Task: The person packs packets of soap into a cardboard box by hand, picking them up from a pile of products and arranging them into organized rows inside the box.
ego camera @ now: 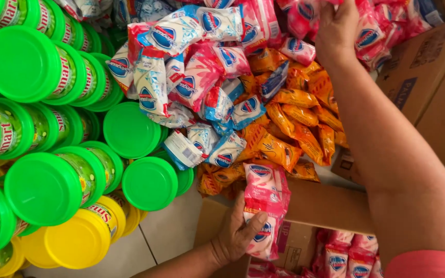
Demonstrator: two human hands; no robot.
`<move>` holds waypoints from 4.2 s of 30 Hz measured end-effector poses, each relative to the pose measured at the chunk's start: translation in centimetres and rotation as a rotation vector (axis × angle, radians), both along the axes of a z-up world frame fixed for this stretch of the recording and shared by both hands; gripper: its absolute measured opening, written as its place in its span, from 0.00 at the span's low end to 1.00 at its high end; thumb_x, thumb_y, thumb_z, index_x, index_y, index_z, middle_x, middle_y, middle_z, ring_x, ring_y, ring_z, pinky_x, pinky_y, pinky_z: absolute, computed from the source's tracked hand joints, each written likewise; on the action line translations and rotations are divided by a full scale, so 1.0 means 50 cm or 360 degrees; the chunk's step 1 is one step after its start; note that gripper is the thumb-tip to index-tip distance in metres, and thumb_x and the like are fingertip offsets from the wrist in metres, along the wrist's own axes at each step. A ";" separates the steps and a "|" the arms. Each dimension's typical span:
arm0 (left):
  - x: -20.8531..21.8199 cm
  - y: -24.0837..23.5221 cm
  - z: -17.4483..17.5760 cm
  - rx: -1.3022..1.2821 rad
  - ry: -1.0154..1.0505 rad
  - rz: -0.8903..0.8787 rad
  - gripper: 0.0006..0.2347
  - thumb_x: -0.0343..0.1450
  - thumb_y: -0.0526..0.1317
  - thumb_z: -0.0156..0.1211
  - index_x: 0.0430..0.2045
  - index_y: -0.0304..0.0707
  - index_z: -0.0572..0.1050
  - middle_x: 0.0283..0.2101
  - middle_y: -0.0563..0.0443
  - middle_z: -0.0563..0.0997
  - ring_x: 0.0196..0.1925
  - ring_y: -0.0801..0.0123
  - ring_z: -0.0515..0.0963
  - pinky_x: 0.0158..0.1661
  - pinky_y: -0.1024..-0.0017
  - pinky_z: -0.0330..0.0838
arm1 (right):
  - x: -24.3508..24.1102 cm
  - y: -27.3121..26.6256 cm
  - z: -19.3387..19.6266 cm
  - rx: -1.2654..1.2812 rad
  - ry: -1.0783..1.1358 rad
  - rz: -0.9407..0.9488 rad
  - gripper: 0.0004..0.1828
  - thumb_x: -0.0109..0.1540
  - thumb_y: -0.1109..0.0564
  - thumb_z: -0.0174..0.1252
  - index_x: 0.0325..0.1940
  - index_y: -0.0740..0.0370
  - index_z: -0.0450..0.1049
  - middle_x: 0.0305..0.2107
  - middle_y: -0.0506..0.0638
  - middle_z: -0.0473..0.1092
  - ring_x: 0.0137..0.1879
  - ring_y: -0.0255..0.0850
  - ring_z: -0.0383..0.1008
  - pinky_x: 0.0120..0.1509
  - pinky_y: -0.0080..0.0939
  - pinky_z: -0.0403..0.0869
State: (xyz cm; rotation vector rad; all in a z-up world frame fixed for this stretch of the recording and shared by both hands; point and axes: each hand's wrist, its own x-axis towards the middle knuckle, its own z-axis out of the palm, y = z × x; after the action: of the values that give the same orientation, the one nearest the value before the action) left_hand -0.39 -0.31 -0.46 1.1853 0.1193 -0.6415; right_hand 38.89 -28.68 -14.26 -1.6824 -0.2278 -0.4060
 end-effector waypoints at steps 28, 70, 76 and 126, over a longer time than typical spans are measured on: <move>-0.187 0.018 0.268 -0.0295 0.0079 -0.0336 0.27 0.68 0.31 0.64 0.64 0.44 0.64 0.53 0.53 0.79 0.53 0.71 0.79 0.55 0.69 0.74 | -1.107 0.029 0.712 0.1513 0.0936 -0.0082 0.17 0.74 0.48 0.48 0.66 0.53 0.61 0.51 0.49 0.72 0.56 0.43 0.75 0.65 0.52 0.75; -0.314 -0.170 0.330 -0.0249 -0.0030 -0.0310 0.24 0.70 0.43 0.69 0.59 0.34 0.69 0.56 0.52 0.79 0.58 0.72 0.77 0.62 0.68 0.68 | -1.237 0.004 0.679 0.1569 0.0867 0.0015 0.26 0.66 0.67 0.52 0.69 0.57 0.61 0.58 0.52 0.71 0.65 0.42 0.72 0.72 0.49 0.70; -0.277 -0.132 0.344 -0.0492 -0.0038 -0.0003 0.25 0.67 0.44 0.73 0.57 0.40 0.71 0.53 0.52 0.80 0.57 0.65 0.78 0.60 0.60 0.70 | -1.235 -0.018 0.680 0.1597 0.0826 -0.0005 0.18 0.71 0.66 0.53 0.65 0.63 0.66 0.57 0.53 0.72 0.64 0.41 0.72 0.75 0.45 0.70; -0.270 -0.156 0.327 -0.0997 0.0287 0.0401 0.24 0.68 0.49 0.69 0.54 0.37 0.71 0.48 0.47 0.80 0.50 0.63 0.81 0.52 0.60 0.76 | -1.272 0.083 0.625 -0.0310 0.0690 -0.0127 0.56 0.55 0.57 0.74 0.76 0.68 0.44 0.63 0.60 0.61 0.68 0.49 0.62 0.69 0.51 0.65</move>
State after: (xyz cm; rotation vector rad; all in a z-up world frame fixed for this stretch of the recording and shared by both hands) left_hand -13.89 -8.11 15.89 0.4973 0.1992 -0.5076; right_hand -24.69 -24.53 17.01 -1.9296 0.1246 -0.0711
